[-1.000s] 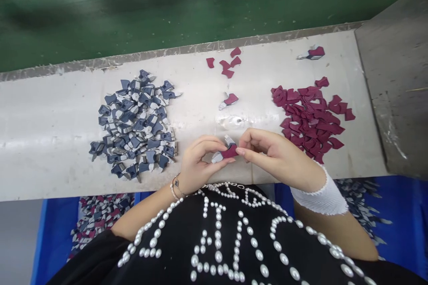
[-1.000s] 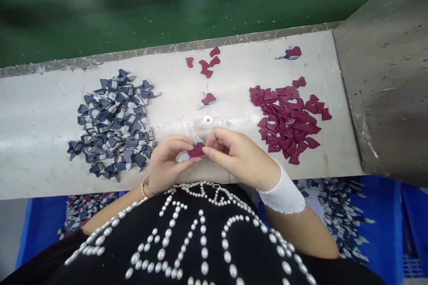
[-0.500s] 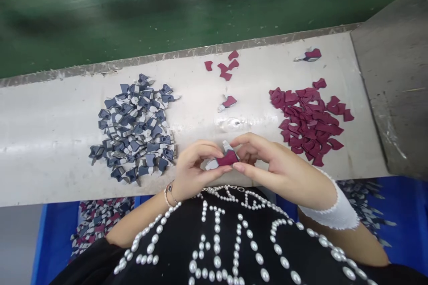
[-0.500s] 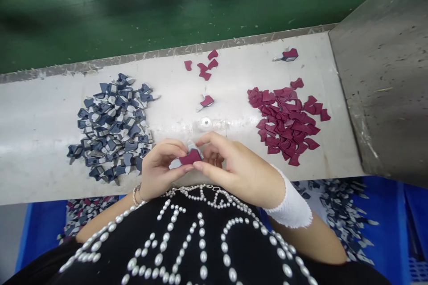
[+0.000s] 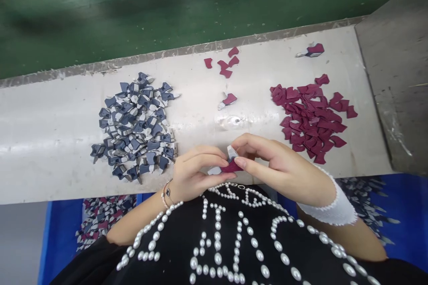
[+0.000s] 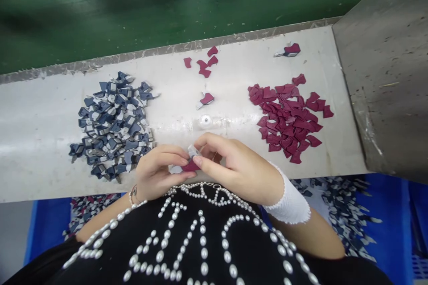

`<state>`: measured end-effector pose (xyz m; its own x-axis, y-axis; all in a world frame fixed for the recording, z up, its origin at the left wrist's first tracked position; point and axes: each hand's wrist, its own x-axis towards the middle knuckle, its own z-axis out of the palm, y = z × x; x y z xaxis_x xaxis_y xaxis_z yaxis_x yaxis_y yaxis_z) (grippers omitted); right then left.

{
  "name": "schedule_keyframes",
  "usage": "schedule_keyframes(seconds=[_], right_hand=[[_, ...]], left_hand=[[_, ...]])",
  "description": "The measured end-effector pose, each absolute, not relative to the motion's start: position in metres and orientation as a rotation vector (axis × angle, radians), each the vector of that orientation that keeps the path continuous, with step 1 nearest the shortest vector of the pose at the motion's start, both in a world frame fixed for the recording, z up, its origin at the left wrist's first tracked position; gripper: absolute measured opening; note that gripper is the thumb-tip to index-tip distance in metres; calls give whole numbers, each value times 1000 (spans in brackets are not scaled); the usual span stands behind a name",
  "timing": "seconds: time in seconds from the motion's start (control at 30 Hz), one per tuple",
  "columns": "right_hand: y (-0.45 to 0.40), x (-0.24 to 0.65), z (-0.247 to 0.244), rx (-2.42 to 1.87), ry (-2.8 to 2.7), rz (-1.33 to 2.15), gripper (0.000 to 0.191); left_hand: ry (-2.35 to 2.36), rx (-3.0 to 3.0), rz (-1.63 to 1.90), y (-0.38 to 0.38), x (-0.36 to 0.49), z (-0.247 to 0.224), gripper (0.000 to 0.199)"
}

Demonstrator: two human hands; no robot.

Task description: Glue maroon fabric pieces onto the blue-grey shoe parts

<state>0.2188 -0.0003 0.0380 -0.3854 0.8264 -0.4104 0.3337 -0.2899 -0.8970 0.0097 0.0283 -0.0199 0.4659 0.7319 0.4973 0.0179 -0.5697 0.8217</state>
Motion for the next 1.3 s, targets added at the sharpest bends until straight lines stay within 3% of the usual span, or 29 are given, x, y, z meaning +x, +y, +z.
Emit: schedule_keyframes(seconds=[1.0, 1.3], right_hand=[[-6, 220, 48, -1403, -1966, 1355, 18], [-5, 214, 51, -1495, -1851, 1345, 11]], left_hand=[[582, 2067, 1153, 28, 6, -7, 31], [586, 2036, 1139, 27, 6, -8, 29]])
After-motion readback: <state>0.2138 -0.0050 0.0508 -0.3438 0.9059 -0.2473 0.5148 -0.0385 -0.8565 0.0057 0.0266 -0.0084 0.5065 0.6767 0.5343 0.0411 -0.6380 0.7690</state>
